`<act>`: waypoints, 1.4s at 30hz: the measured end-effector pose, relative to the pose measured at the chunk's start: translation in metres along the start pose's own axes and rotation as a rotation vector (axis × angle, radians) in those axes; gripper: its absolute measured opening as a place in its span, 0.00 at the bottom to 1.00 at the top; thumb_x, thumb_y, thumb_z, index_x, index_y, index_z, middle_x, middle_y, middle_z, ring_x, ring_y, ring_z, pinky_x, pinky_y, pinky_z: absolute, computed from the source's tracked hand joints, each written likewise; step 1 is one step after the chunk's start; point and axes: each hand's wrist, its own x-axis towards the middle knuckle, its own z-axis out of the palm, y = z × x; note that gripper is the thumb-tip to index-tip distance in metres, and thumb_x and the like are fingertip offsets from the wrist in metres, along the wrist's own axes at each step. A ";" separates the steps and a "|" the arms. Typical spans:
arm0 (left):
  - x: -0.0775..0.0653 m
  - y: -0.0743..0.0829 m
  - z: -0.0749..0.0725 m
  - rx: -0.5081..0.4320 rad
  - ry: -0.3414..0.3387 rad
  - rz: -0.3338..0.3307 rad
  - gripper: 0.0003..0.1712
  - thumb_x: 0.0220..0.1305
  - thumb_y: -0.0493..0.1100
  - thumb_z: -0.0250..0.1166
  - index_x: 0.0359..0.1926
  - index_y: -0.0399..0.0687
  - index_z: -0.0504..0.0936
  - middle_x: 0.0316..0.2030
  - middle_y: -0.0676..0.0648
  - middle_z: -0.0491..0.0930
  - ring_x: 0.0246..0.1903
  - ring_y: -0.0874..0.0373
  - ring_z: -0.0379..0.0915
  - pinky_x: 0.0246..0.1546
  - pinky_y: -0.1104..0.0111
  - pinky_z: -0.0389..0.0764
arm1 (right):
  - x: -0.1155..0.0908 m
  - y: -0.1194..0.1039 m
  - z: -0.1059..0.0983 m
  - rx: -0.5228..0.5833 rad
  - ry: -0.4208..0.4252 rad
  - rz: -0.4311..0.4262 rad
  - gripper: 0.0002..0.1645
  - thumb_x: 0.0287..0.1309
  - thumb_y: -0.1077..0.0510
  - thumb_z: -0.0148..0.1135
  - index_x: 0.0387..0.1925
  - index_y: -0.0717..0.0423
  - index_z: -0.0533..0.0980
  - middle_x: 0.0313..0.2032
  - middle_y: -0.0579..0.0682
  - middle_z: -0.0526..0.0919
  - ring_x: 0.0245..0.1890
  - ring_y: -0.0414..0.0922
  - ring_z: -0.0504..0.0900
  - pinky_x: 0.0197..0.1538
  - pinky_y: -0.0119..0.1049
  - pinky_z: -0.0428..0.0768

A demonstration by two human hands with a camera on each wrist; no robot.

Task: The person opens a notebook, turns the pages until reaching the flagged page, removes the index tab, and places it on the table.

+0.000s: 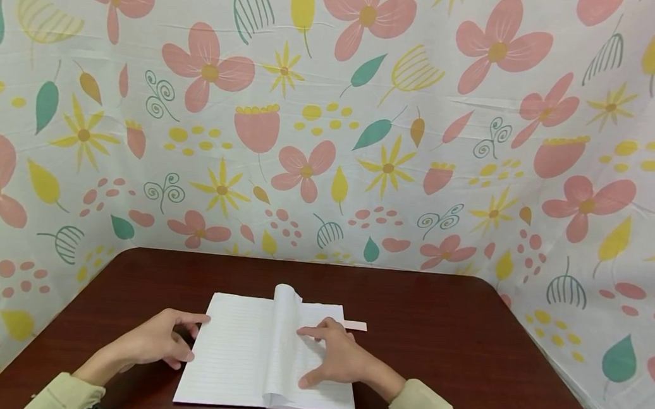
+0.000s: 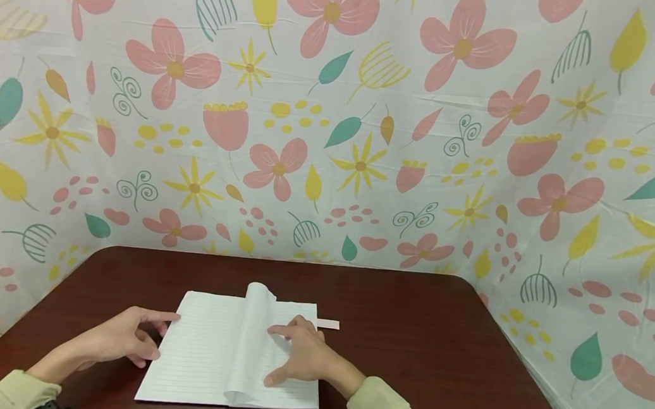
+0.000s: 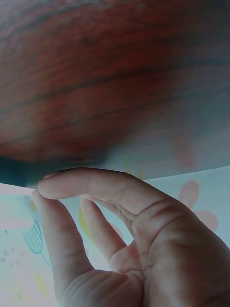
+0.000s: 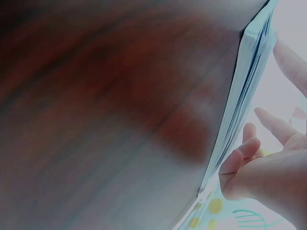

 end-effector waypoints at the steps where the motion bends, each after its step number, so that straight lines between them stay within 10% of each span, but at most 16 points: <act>1: 0.000 0.000 0.000 0.000 0.000 0.003 0.42 0.60 0.23 0.71 0.73 0.21 0.65 0.46 0.37 0.69 0.30 0.48 0.80 0.31 0.57 0.88 | 0.001 -0.001 0.001 -0.001 -0.001 -0.002 0.51 0.40 0.46 0.90 0.69 0.51 0.79 0.47 0.46 0.72 0.49 0.45 0.71 0.47 0.42 0.66; 22: -0.001 0.004 0.001 -0.014 0.003 0.006 0.42 0.59 0.23 0.71 0.73 0.21 0.65 0.45 0.37 0.69 0.32 0.46 0.82 0.31 0.57 0.88 | 0.016 -0.019 0.009 0.038 0.016 -0.095 0.52 0.42 0.45 0.89 0.70 0.53 0.77 0.49 0.49 0.82 0.43 0.43 0.75 0.45 0.33 0.74; 42: -0.002 0.005 0.001 -0.008 0.004 -0.005 0.42 0.59 0.23 0.71 0.73 0.22 0.66 0.46 0.38 0.70 0.33 0.46 0.83 0.31 0.58 0.88 | 0.028 -0.045 0.022 -0.044 0.003 0.024 0.66 0.39 0.36 0.88 0.79 0.38 0.66 0.70 0.63 0.66 0.63 0.58 0.64 0.60 0.58 0.69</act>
